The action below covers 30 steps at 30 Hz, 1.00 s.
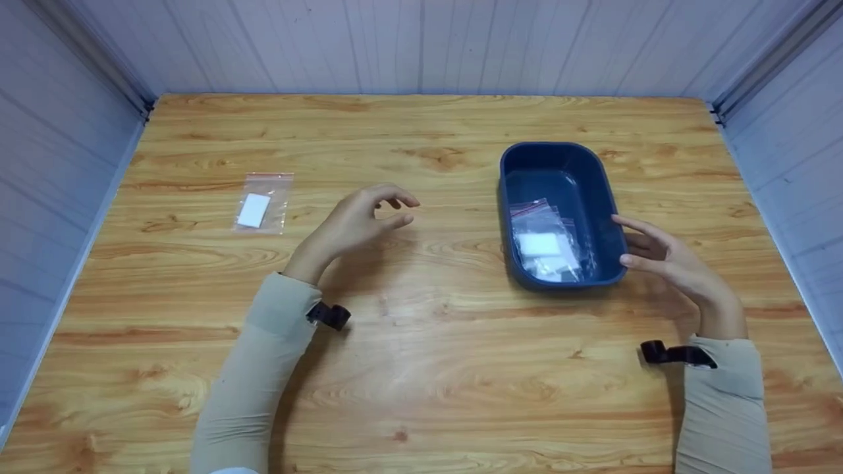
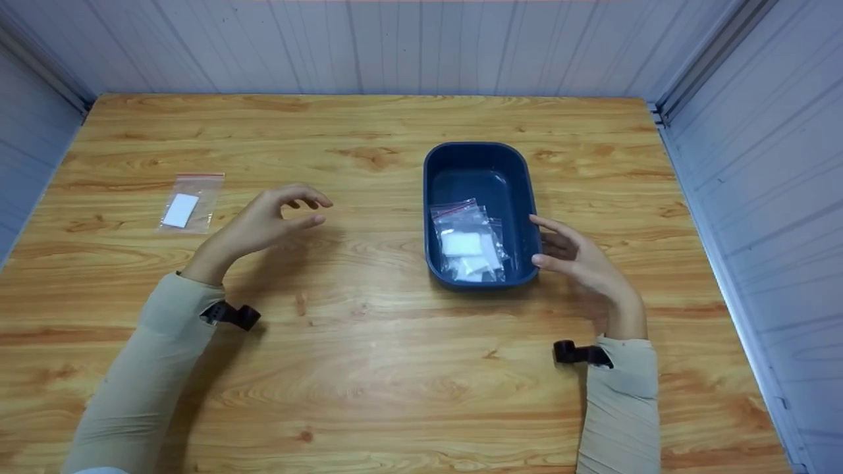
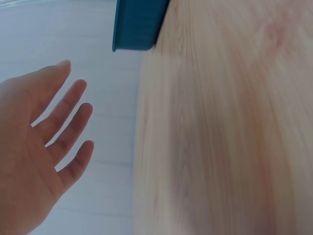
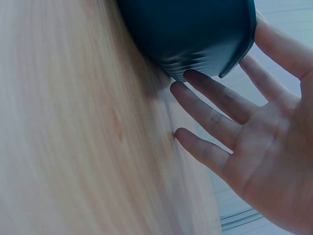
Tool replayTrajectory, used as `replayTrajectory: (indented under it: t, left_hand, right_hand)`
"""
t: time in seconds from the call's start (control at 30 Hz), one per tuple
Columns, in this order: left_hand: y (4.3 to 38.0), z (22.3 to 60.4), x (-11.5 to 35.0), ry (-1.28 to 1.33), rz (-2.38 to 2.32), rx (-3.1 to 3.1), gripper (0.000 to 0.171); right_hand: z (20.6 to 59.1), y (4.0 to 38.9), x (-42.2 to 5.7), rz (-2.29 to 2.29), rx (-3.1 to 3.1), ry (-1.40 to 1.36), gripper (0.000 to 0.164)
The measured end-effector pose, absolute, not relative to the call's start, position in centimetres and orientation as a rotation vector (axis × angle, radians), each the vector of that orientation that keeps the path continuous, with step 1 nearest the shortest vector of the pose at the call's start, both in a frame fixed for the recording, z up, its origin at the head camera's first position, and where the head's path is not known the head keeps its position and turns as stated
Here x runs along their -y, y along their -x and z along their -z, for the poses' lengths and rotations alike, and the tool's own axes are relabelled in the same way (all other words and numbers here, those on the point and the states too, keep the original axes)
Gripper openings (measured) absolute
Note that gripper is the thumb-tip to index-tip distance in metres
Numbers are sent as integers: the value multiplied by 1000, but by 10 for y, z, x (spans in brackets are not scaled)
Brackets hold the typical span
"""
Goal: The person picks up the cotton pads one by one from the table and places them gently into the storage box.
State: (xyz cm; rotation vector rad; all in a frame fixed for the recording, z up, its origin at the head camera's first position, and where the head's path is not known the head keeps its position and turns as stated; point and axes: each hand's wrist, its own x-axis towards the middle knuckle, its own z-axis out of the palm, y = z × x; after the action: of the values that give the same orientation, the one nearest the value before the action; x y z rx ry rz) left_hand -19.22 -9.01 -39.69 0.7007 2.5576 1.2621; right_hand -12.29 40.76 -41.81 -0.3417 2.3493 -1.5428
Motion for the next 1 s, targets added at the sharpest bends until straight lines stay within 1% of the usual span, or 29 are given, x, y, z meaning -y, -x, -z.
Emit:
replayTrajectory:
  t: [0.33,0.57,1.0]
  left_hand:
    - [193,394,118,-580,-1251,-2569,31]
    - [190,391,135,-558,-1226,-2624,29]
    - [187,389,171,-526,-1172,-2735,32]
  right_hand:
    - [418,124,-408,1552,-2347,361,60]
    - [417,123,-408,1540,-2358,350,60]
    - [418,123,-408,1532,-2357,337,61]
